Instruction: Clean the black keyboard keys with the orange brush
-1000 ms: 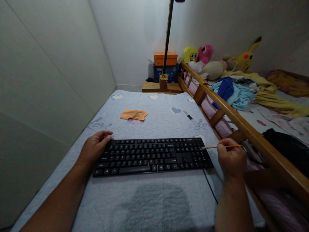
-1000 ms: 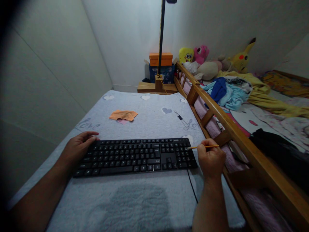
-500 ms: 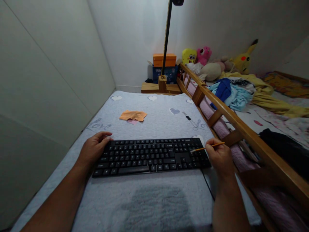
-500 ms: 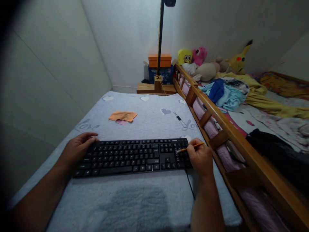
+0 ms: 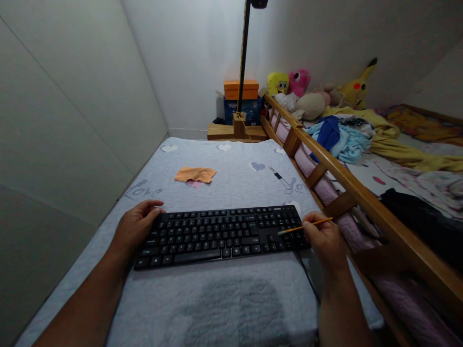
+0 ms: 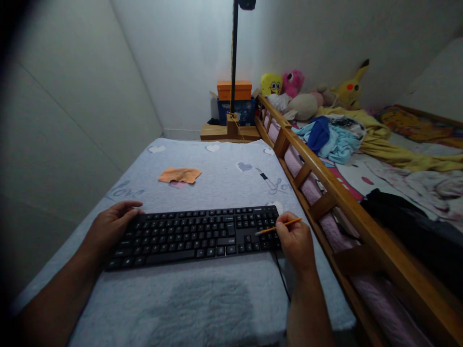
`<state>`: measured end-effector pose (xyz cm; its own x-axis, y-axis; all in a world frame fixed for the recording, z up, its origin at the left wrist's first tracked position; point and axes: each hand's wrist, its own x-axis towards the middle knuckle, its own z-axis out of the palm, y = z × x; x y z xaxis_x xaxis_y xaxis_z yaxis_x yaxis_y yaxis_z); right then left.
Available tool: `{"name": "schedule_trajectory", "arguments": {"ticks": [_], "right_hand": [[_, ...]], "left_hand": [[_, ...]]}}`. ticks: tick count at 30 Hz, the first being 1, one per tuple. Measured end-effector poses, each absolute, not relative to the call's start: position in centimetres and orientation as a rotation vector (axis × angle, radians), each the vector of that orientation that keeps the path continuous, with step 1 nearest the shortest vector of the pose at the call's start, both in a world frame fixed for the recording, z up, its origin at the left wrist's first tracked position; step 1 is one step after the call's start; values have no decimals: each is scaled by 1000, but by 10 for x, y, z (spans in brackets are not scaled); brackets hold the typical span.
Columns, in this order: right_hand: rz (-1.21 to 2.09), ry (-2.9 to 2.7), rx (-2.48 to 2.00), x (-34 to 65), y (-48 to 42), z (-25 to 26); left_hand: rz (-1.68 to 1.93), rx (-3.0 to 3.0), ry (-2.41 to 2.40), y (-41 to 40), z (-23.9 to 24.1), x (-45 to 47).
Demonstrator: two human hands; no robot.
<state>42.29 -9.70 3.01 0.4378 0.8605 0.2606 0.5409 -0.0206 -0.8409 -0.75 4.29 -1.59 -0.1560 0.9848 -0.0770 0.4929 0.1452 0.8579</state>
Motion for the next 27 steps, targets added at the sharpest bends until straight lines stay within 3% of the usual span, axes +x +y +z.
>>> {"name": "schedule_trajectory", "arguments": {"ticks": [27], "right_hand": [[-116, -1085, -1871, 461, -107, 19]], "left_hand": [[894, 1465, 1763, 41, -16, -8]]}}
